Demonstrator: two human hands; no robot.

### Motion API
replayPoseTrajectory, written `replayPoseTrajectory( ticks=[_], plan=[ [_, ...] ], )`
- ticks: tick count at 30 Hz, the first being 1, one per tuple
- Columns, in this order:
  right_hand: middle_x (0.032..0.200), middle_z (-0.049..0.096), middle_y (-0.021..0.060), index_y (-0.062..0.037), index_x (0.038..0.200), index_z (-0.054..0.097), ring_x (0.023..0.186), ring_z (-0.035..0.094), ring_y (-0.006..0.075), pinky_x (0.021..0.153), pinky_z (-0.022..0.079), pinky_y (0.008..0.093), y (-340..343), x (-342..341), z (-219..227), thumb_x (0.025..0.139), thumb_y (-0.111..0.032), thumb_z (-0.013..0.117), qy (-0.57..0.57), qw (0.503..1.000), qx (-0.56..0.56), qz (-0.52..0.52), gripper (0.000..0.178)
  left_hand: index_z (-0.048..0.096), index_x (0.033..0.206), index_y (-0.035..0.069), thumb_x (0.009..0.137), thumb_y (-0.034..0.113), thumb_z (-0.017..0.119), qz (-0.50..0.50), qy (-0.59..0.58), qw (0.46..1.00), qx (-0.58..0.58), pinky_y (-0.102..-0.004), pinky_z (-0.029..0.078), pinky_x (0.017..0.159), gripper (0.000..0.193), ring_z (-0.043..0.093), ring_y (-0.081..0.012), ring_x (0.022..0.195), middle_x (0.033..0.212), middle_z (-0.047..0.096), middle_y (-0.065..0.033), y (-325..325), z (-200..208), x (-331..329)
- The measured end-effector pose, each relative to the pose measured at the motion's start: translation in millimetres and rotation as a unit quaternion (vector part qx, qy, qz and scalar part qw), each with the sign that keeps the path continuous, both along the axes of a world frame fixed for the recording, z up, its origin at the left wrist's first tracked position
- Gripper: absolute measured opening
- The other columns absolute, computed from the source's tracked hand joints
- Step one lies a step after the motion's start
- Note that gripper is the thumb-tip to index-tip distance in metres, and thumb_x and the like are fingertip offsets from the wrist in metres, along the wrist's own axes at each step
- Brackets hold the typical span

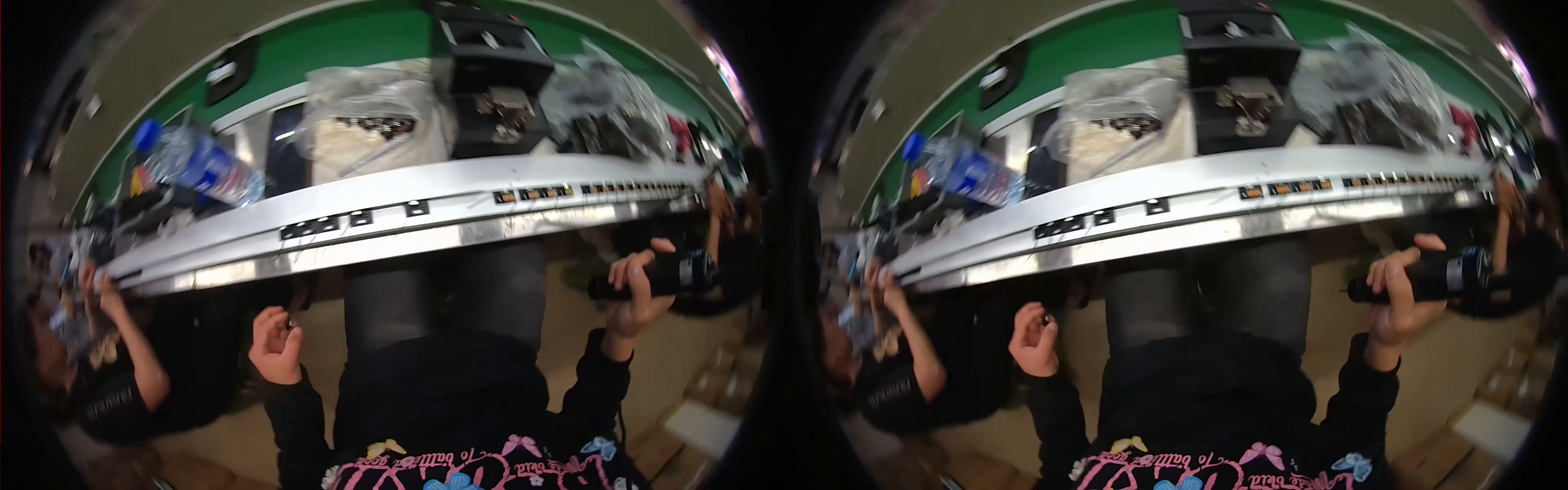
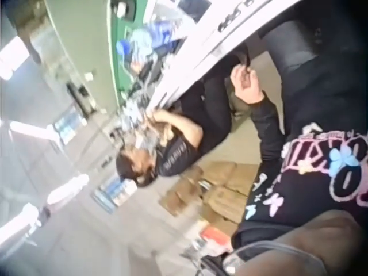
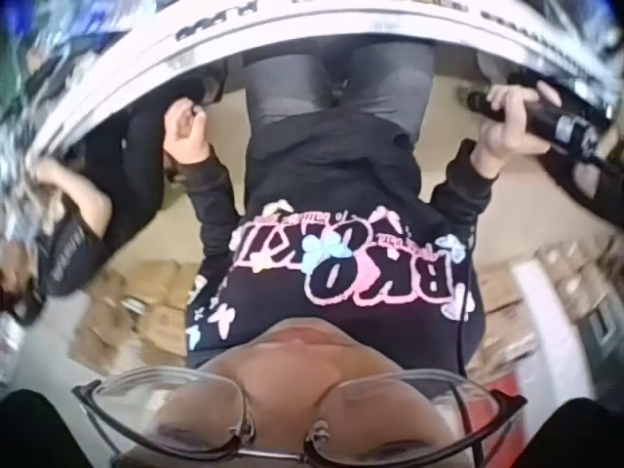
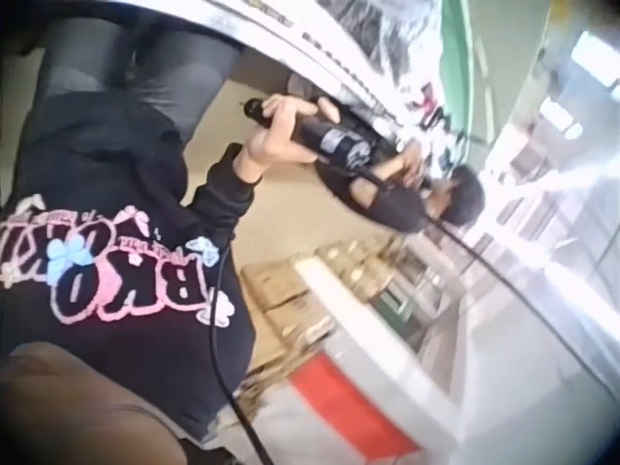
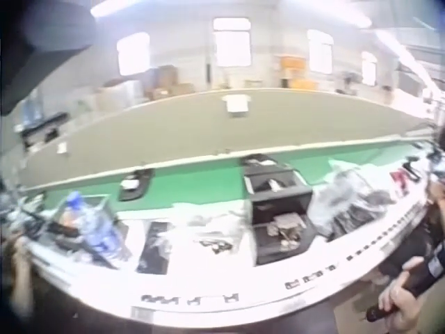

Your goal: Assembling electronic light strips using an electric screwdriver in a factory setting.

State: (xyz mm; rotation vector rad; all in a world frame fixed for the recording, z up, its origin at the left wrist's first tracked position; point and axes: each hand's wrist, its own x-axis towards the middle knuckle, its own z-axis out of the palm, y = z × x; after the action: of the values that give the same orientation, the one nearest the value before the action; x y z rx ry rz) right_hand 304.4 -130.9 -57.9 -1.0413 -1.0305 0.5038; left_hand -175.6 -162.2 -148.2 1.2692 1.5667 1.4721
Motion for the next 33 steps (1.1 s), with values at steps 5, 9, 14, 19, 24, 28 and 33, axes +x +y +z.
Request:
replayPoseTrajectory(
  ticks=[5, 9, 14, 19, 24, 28, 33],
  plan=[
    [0.075, 0.051, 0.0037, 0.0067, 0.132, 0.043, 0.06, 0.047, 0.0121, 0.06, 0.043, 0.0299, 5.4, 28.6, 5.8, 0.089, 0.003, 0.059, 0.027, 1.0, 0.01, -0.008, 0.046, 0.066, 0.108, -0.008, 0.082, -0.015, 0.066, -0.134, -0.219, 0.966, 0.037, -0.0326, 0.056, 0.069, 0.027, 0.066, -0.0226, 0.084, 0.108, 0.059, -0.016, 31.7, 112.8, 87.8],
    [0.072, 0.052, 0.0064, 0.0086, 0.129, 0.044, 0.059, 0.048, 0.0139, 0.059, 0.046, 0.0321, 10.0, 42.0, 4.4, 0.087, 0.004, 0.058, 0.003, 0.999, 0.01, -0.039, 0.045, 0.067, 0.107, -0.009, 0.085, -0.014, 0.065, -0.169, -0.118, 0.979, 0.009, -0.031, 0.057, 0.066, 0.023, 0.07, -0.0239, 0.079, 0.103, 0.064, -0.0178, 58.2, 139.6, 129.7],
    [0.069, 0.055, 0.0092, 0.0076, 0.127, 0.043, 0.056, 0.052, 0.0166, 0.057, 0.05, 0.0319, 12.9, 58.1, 14.1, 0.08, 0.009, 0.06, 0.022, 0.997, -0.018, -0.074, 0.05, 0.071, 0.102, -0.006, 0.084, -0.007, 0.073, -0.178, 0.048, 0.982, -0.051, -0.028, 0.056, 0.066, 0.018, 0.072, -0.0198, 0.078, 0.089, 0.072, -0.0128, 94.3, 140.8, 186.7],
    [0.067, 0.05, 0.0071, 0.0051, 0.13, 0.042, 0.053, 0.046, 0.0158, 0.055, 0.048, 0.031, 6.1, 68.9, 8.1, 0.081, 0.005, 0.059, 0.005, 0.995, 0.013, -0.102, 0.052, 0.072, 0.097, 0.0, 0.075, -0.004, 0.077, -0.215, 0.314, 0.92, 0.091, -0.0361, 0.053, 0.069, 0.023, 0.067, -0.0332, 0.079, 0.093, 0.069, -0.0151, 126.2, 127.5, 218.7],
    [0.068, 0.05, 0.0071, 0.0037, 0.131, 0.042, 0.054, 0.045, 0.0158, 0.054, 0.046, 0.0307, 9.0, 64.4, 0.8, 0.081, 0.005, 0.059, -0.003, 0.995, 0.012, -0.101, 0.053, 0.072, 0.093, 0.004, 0.066, -0.001, 0.079, -0.2, 0.431, 0.868, 0.144, -0.0396, 0.047, 0.075, 0.028, 0.058, -0.0313, 0.089, 0.101, 0.064, -0.0106, 149.3, 102.6, 218.2],
    [0.072, 0.048, 0.0053, 0.0041, 0.132, 0.041, 0.059, 0.046, 0.0147, 0.058, 0.042, 0.0311, 15.8, 57.8, -3.3, 0.087, 0.0, 0.06, -0.016, 0.998, 0.007, -0.066, 0.049, 0.073, 0.092, 0.005, 0.066, 0.0, 0.079, -0.199, 0.445, 0.859, 0.159, -0.039, 0.046, 0.074, 0.026, 0.057, -0.0295, 0.089, 0.097, 0.063, -0.0079, 156.9, 95.3, 209.4],
    [0.073, 0.048, 0.0047, 0.0029, 0.133, 0.041, 0.06, 0.046, 0.0145, 0.059, 0.042, 0.0315, 20.8, 47.8, 3.4, 0.087, -0.001, 0.061, 0.006, 0.999, -0.008, -0.047, 0.05, 0.072, 0.089, 0.007, 0.069, 0.003, 0.078, -0.198, 0.443, 0.86, 0.159, -0.0397, 0.046, 0.075, 0.021, 0.057, -0.0294, 0.09, 0.097, 0.063, -0.0064, 156.3, 102.9, 204.3]
  ],
)
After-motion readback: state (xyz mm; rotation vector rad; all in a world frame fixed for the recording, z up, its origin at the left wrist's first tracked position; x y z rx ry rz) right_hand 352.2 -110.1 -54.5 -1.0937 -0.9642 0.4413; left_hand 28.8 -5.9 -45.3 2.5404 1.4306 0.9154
